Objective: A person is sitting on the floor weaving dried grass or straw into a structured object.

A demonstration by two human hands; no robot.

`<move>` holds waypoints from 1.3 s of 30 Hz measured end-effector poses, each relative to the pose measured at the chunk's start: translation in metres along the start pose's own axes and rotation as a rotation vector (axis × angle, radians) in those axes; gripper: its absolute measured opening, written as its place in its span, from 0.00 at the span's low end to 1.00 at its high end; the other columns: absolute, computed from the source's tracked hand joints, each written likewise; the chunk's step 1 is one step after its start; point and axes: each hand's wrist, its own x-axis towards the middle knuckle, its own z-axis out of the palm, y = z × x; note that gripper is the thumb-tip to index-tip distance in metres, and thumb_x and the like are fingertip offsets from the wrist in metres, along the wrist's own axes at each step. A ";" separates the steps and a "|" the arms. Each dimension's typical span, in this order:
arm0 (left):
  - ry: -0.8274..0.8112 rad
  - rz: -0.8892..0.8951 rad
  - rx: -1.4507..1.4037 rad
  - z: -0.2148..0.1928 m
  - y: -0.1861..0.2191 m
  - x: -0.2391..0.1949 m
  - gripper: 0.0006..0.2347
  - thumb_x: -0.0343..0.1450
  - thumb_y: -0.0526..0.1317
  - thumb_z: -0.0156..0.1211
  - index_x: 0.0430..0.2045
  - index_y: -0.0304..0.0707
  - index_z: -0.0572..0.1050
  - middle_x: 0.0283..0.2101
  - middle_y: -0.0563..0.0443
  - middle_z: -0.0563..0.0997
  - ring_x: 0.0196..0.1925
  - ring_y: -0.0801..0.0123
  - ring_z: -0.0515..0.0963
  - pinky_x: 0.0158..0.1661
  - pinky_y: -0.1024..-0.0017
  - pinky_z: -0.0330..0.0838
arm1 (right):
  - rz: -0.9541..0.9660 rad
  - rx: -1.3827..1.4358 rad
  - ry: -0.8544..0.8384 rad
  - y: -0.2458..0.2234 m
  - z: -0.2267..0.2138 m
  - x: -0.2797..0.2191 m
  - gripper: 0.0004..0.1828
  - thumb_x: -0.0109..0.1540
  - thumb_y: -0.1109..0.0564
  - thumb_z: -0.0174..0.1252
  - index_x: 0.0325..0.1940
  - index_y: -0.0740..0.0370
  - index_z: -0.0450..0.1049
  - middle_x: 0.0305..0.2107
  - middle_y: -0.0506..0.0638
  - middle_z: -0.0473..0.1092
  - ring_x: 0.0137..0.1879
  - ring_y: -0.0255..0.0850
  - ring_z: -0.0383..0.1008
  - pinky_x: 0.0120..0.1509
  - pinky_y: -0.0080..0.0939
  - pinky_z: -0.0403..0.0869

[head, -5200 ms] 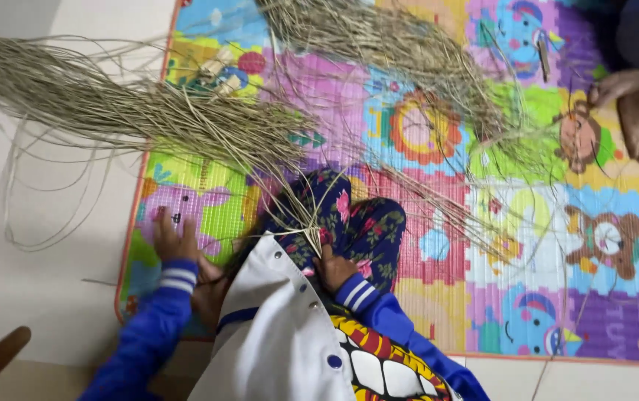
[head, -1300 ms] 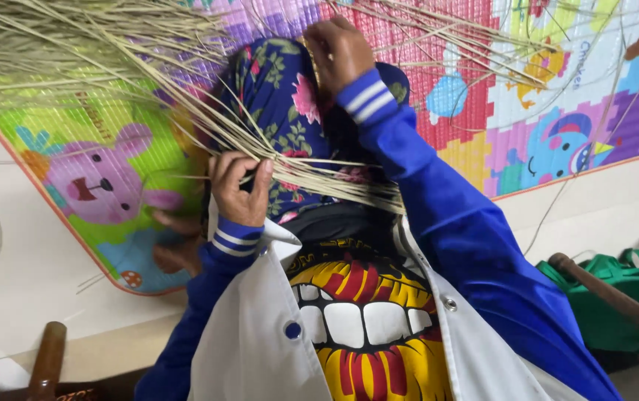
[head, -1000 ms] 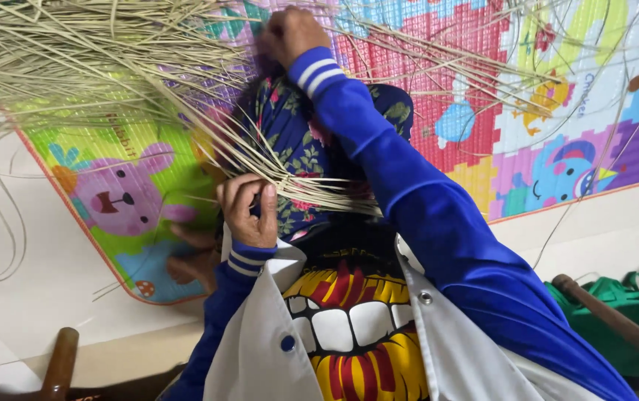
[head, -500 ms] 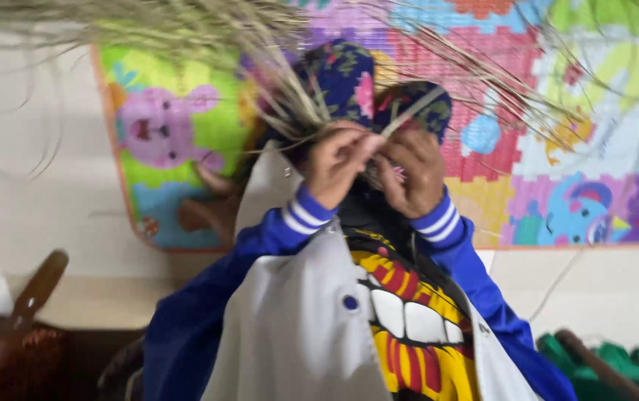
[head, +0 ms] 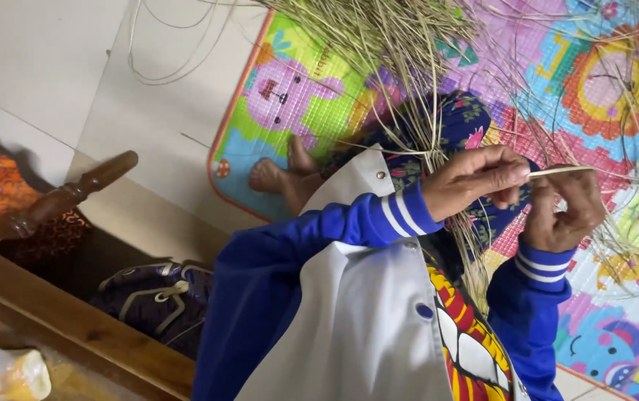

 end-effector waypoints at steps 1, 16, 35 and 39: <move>-0.050 -0.028 -0.050 0.007 0.010 0.004 0.08 0.78 0.38 0.60 0.41 0.29 0.77 0.31 0.43 0.81 0.34 0.68 0.83 0.37 0.73 0.82 | 0.019 -0.033 0.024 0.012 -0.010 -0.005 0.07 0.69 0.65 0.62 0.46 0.75 0.81 0.39 0.70 0.71 0.46 0.63 0.70 0.64 0.57 0.65; 0.112 -0.029 -0.206 -0.048 0.267 -0.021 0.02 0.77 0.36 0.59 0.40 0.48 0.76 0.39 0.67 0.70 0.38 0.90 0.69 0.42 0.85 0.61 | 0.700 -0.218 0.314 0.145 -0.032 -0.151 0.06 0.60 0.57 0.63 0.29 0.58 0.81 0.27 0.57 0.69 0.37 0.47 0.70 0.50 0.47 0.70; -0.063 -0.128 0.493 -0.022 0.042 0.007 0.08 0.74 0.37 0.63 0.32 0.28 0.77 0.18 0.45 0.77 0.19 0.72 0.79 0.21 0.78 0.77 | -0.368 -0.164 0.184 -0.081 0.045 0.061 0.11 0.64 0.68 0.58 0.49 0.70 0.81 0.42 0.66 0.77 0.34 0.57 0.78 0.36 0.51 0.76; -0.102 -0.142 0.392 -0.010 0.060 0.005 0.07 0.75 0.34 0.60 0.31 0.26 0.75 0.19 0.45 0.75 0.21 0.73 0.78 0.24 0.78 0.76 | -0.378 -0.147 0.154 -0.065 0.031 0.067 0.11 0.63 0.65 0.56 0.46 0.67 0.82 0.37 0.60 0.77 0.33 0.53 0.76 0.37 0.50 0.75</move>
